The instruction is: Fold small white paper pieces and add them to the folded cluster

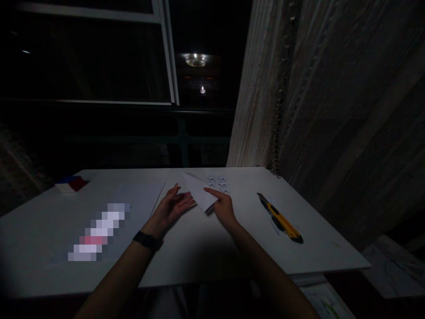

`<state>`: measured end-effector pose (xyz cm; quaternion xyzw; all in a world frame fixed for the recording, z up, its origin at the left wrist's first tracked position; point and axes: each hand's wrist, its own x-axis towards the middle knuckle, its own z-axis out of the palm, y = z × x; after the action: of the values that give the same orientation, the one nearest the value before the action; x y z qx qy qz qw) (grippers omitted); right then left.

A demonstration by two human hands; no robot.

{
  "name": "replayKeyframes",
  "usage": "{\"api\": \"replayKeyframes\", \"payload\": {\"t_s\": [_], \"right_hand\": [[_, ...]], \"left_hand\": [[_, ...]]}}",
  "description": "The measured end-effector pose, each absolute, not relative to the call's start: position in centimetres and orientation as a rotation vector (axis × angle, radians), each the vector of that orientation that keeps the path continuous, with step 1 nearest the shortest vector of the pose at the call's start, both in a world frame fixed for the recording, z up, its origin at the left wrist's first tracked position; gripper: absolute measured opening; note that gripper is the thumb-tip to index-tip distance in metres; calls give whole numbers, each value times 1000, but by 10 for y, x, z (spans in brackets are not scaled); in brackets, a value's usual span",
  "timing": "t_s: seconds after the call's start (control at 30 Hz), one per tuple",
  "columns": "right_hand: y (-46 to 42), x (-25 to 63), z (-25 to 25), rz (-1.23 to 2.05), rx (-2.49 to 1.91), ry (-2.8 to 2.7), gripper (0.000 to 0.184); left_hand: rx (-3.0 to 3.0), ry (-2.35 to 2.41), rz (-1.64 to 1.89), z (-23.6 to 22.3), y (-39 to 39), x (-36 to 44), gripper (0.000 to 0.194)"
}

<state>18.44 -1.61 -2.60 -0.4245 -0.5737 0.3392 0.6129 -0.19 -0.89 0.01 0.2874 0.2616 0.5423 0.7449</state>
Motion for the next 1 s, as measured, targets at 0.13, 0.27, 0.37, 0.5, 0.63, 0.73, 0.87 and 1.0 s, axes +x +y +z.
{"api": "replayKeyframes", "payload": {"t_s": [0.13, 0.27, 0.37, 0.5, 0.63, 0.73, 0.87, 1.0], "right_hand": [[-23, 175, -29, 752, -1009, -1425, 46], [-27, 168, -29, 806, -1011, -1485, 45], [-28, 166, -29, 914, -975, -1525, 38], [-29, 168, -26, 1302, -836, -1534, 60], [-29, 172, -19, 1478, -685, -1335, 89], [-28, 172, -17, 1447, -847, -1113, 61], [-27, 170, -19, 1440, -949, -1052, 39], [-28, 170, -19, 1414, -964, -1036, 35]], "left_hand": [[762, 579, 1144, -3, -11, 1, 27], [769, 734, 1295, -8, -7, 0, 27], [769, 808, 1382, -10, -3, -2, 26], [790, 890, 1496, -9, -2, -4, 34], [920, 947, 1566, -7, -3, -1, 53], [1106, 944, 1490, -5, -7, 6, 61], [1233, 917, 1338, -3, -15, 14, 70], [1236, 907, 1330, -2, -18, 16, 64]]}}
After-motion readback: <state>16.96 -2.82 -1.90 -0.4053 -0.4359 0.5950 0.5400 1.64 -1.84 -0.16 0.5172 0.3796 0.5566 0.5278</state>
